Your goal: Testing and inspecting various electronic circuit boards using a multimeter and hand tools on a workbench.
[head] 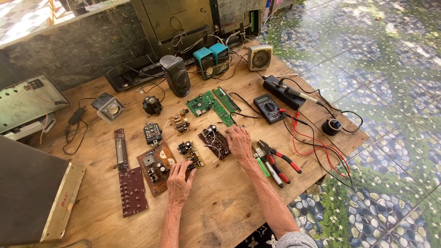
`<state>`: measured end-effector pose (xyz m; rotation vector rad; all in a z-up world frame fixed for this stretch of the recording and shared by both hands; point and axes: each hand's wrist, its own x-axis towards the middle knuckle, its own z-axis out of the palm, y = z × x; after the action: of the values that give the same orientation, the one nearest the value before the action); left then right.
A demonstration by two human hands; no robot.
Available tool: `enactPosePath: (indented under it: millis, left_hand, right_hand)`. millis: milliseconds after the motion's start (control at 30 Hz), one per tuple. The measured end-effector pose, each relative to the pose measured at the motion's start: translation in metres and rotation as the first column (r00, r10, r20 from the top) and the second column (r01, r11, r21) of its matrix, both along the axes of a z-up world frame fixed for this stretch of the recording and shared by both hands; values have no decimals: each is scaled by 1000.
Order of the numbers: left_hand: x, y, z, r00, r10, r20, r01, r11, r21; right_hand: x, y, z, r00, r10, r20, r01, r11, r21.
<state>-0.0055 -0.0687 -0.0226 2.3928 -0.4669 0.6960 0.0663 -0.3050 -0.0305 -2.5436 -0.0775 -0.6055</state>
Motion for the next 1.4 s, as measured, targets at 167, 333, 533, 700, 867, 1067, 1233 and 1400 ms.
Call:
enactPosePath:
  millis: [167, 333, 533, 700, 867, 1067, 1233, 1400]
  left_hand:
    - [-5, -9, 23, 997, -57, -49, 58, 998, 18]
    - [1, -7, -3, 999, -38, -31, 38, 999, -27]
    - [4, 4, -3, 1000, -16, 0, 16, 1000, 10]
    - [9, 10, -31, 1000, 1, -30, -2, 999, -41]
    - [-12, 13, 18, 1000, 1, -21, -2, 999, -52]
    - [-15, 12, 19, 999, -17, -47, 14, 998, -55]
    - [0, 11, 1, 998, -33, -50, 31, 999, -45]
    - [-4, 11, 9, 998, -32, -58, 30, 998, -46]
  right_hand:
    - [-7, -3, 17, 998, 6, 63, -2, 997, -74]
    - [0, -13, -12, 999, 42, 25, -39, 993, -109]
    - [14, -13, -35, 999, -28, 26, 33, 980, -198]
    - [13, -3, -34, 998, -57, 28, 62, 978, -199]
    - [-2, 16, -6, 998, 3, 60, 4, 994, -107]
    - [-10, 26, 13, 997, 76, -13, -75, 997, 34]
    - [-11, 27, 29, 991, 118, -65, -111, 989, 96]
    - [-20, 31, 47, 982, 138, -127, -124, 986, 113]
